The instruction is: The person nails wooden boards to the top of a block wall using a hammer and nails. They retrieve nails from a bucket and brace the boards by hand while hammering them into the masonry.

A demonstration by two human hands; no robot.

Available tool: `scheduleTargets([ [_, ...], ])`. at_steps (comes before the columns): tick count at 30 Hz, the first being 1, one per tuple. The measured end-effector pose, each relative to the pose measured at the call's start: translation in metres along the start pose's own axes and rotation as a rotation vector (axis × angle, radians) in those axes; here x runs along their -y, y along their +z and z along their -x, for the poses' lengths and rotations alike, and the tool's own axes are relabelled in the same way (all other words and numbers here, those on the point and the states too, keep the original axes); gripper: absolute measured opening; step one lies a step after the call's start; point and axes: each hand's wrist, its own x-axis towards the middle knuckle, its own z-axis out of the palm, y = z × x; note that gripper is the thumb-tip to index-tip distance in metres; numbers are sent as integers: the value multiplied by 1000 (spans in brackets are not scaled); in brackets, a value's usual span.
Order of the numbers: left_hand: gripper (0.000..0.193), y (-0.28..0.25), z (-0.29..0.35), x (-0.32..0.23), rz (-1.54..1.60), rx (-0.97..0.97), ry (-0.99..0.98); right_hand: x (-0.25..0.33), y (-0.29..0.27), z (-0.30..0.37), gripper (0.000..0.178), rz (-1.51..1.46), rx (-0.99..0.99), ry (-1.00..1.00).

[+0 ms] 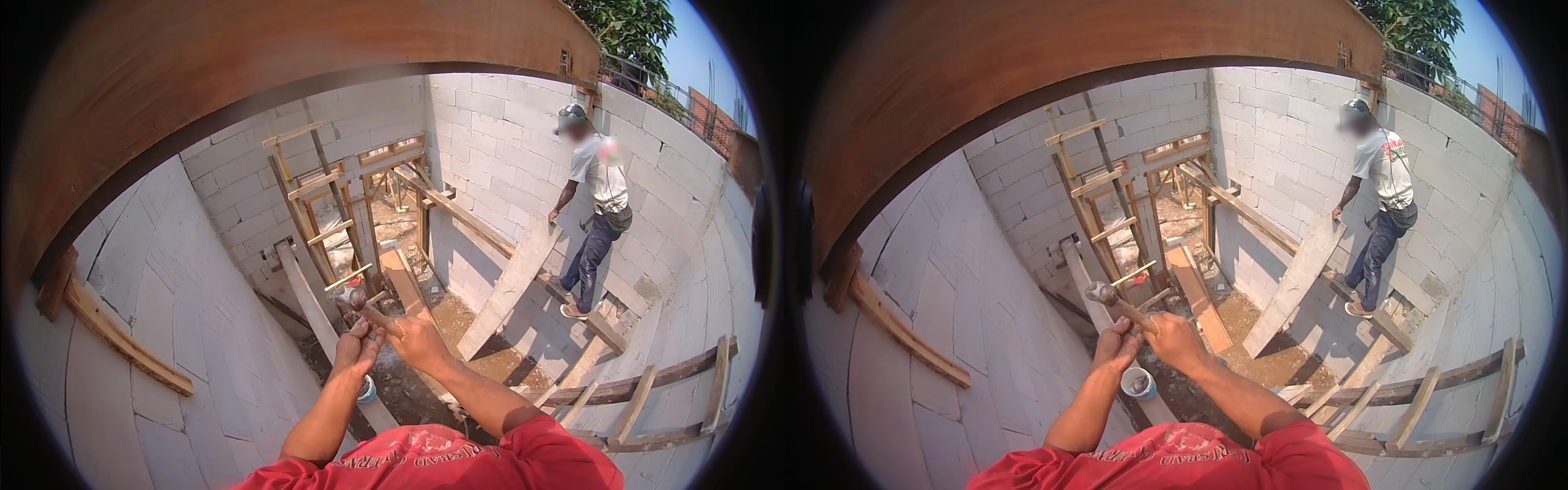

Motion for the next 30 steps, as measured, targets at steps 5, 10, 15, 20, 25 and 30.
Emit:
scheduleTargets([
  [5,40,-61,23,95,22,-49,-67,-36,18,91,23,15,141,188],
  [10,44,-71,27,134,-11,-40,-175,-39,4,126,26,32,94,315],
  [15,34,-62,17,138,106,43,-259,-40,-10,130,26,-2,-93,336],
  [20,38,-32,24,132,-9,29,-365,-43,-18,133,26,-53,-258,418],
  [25,27,11,40,124,-545,142,-237,-54,-18,126,24,-280,-391,514],
  [30,28,131,-19,64,-1316,410,493,-41,-60,121,42,-651,-375,750],
])
